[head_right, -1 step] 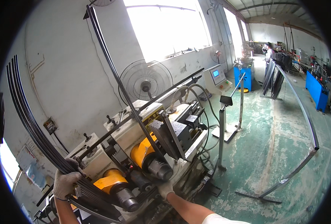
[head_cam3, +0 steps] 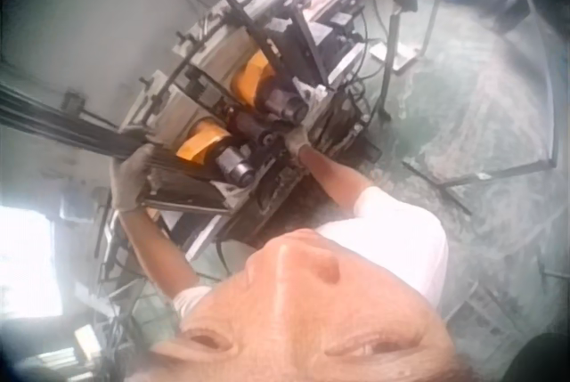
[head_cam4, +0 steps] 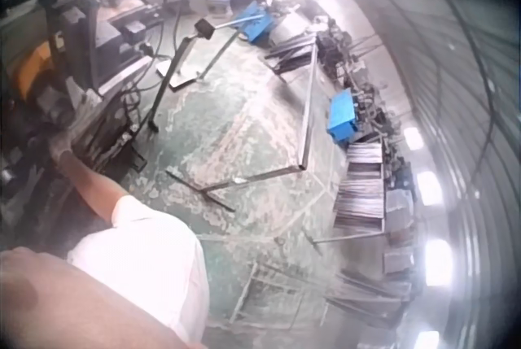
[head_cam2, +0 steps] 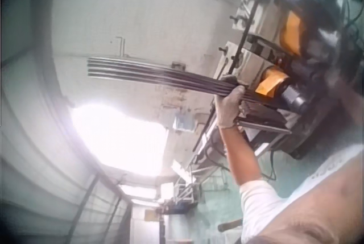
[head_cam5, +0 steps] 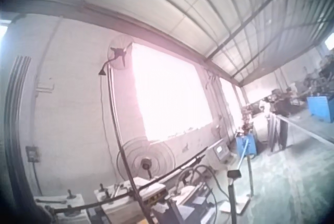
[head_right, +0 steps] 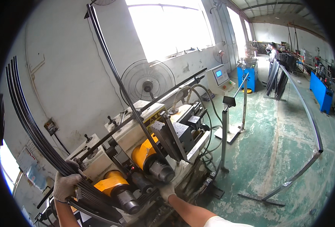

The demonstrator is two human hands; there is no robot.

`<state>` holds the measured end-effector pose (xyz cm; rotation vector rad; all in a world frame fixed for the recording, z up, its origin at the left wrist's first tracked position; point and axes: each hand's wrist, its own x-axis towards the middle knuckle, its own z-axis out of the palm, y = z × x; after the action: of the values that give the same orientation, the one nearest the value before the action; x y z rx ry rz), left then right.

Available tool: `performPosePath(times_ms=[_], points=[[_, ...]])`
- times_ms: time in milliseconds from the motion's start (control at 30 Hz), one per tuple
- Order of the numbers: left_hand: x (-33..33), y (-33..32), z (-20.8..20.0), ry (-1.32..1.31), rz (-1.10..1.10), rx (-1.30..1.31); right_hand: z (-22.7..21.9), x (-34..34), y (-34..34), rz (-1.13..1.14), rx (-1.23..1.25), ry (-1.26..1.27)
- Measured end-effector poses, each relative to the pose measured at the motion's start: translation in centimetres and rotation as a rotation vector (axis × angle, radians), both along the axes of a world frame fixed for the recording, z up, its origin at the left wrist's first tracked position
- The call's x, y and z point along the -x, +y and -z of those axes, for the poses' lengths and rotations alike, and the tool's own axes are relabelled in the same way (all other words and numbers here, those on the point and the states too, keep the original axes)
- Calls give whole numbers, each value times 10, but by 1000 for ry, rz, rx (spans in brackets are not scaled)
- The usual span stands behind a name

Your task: The person repeatedly feeds bundles of long black metal rods into a yellow and white bending machine, operates the machine to bend them, then removes and stacks the bent rods on a nearby rack. The cycle repeats throughout the clip.

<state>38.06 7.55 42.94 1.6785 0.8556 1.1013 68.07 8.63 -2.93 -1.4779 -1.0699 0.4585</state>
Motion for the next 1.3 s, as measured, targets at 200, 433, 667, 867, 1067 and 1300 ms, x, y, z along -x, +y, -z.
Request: performPosePath(times_ms=[200, 433, 667, 867, 1067, 1300], points=[[1, -9, -7, 150, -61, -43, -17, 12, -6, -33, -166, 205], [-13, -10, -17, 188, 16, -35, -23, -10, -4, 27, -12, 115], [7, -92, -21, 73, -91, -112, -31, 4, -60, 89, -6, 448], [54, -236, 42, -42, -304, -132, -107, 47, -216, 24, -60, 923], [155, -430, 121, -318, -570, -195, -87, 118, -303, -20, -162, 569], [190, -720, 192, -536, -1143, -197, -92, 217, -405, -572, 87, 418]])
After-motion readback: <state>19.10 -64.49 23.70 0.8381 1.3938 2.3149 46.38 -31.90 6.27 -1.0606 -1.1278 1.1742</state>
